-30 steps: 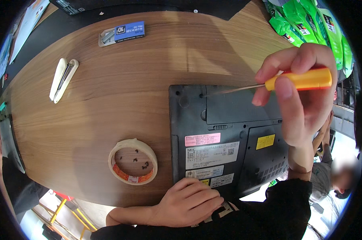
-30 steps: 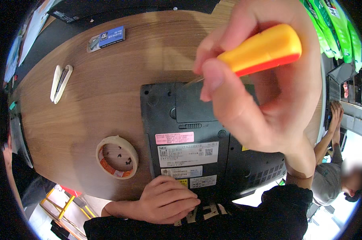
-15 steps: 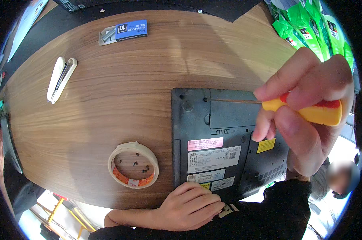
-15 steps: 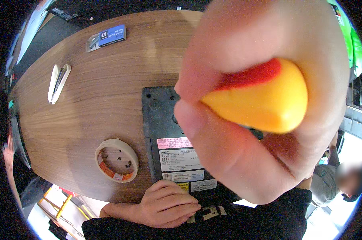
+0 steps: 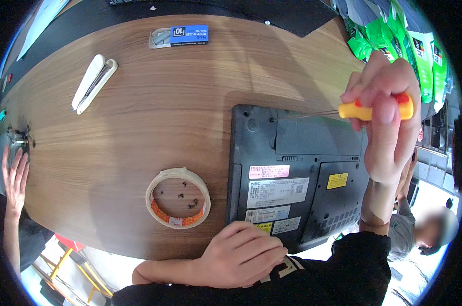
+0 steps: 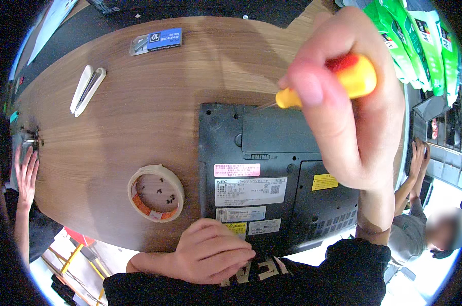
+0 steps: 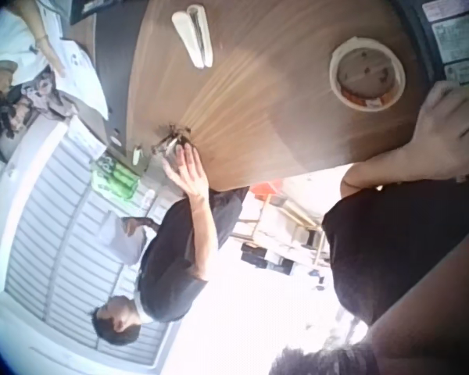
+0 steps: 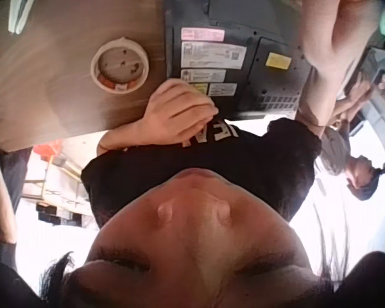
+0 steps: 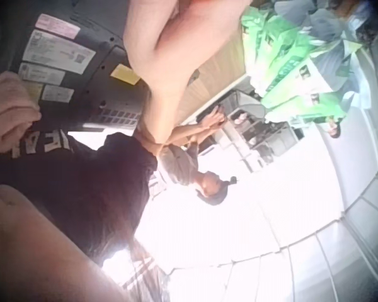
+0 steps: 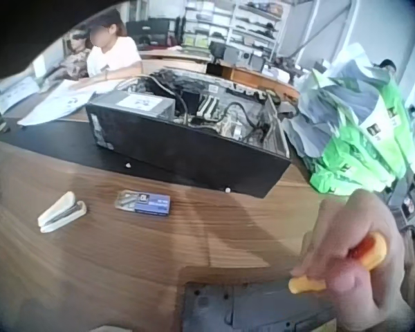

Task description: The person unscrews several screws from the back of a laptop using a screwdriver and places them inside a roll of tape. They then attempt to pry the laptop casing open with their hands.

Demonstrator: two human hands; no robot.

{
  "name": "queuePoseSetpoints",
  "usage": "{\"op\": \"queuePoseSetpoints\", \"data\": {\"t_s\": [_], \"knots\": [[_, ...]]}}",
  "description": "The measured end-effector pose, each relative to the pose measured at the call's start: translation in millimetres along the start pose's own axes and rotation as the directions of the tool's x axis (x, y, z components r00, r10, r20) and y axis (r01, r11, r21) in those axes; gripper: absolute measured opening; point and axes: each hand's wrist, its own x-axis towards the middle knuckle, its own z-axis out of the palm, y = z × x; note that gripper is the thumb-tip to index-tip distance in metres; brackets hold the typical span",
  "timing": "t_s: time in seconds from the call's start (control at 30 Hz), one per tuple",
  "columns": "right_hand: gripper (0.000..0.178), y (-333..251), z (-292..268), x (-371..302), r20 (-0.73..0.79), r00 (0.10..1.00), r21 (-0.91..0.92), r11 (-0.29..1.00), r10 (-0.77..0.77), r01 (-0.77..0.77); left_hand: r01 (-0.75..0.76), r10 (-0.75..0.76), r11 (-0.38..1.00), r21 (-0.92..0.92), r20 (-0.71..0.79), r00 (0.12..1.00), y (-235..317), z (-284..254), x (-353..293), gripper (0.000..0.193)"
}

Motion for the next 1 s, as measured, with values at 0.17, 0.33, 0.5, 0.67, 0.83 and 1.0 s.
{"op": "queuePoseSetpoints", "data": {"t_s": [0.17, 0.33, 0.5, 0.67, 0.83, 1.0], "knots": [[0.027, -3.3, 4.3, 6.1, 0.147, 0.986, 0.163, 0.985, -0.083, 0.058, -0.001, 0.009, 0.997, 0.076, -0.098, 0.995, 1.9, -0.6, 0.0, 0.026], [0.026, 15.7, 15.9, -6.1, -0.135, 0.971, 0.299, 0.926, -0.199, 0.232, -0.033, 0.055, 0.987, 0.156, -0.135, 0.989, 3.5, 0.2, -0.2, 0.024], [0.026, 15.5, 21.1, -11.9, -0.385, 0.922, 0.187, 0.974, -0.046, 0.127, -0.027, 0.069, 0.978, 0.208, -0.200, 0.977, 3.6, -1.3, 2.4, 0.017], [0.025, -3.5, 13.9, -2.5, -0.324, 0.939, 0.171, 0.969, -0.116, 0.179, -0.038, 0.091, 0.973, 0.227, -0.226, 0.970, 10.3, -10.7, 6.1, 0.013], [0.020, -12.7, 14.6, 4.8, -0.274, 0.939, -0.040, 0.978, -0.209, 0.206, 0.072, -0.132, 0.981, -0.182, -0.343, 0.930, 33.2, -38.5, 21.3, 0.030], [0.025, -11.5, 12.8, -2.3, -0.263, 0.935, 0.076, 0.961, -0.237, 0.265, -0.136, -0.016, 0.962, -0.237, -0.545, 0.838, 12.8, -37.2, 116.1, 0.054]]}}
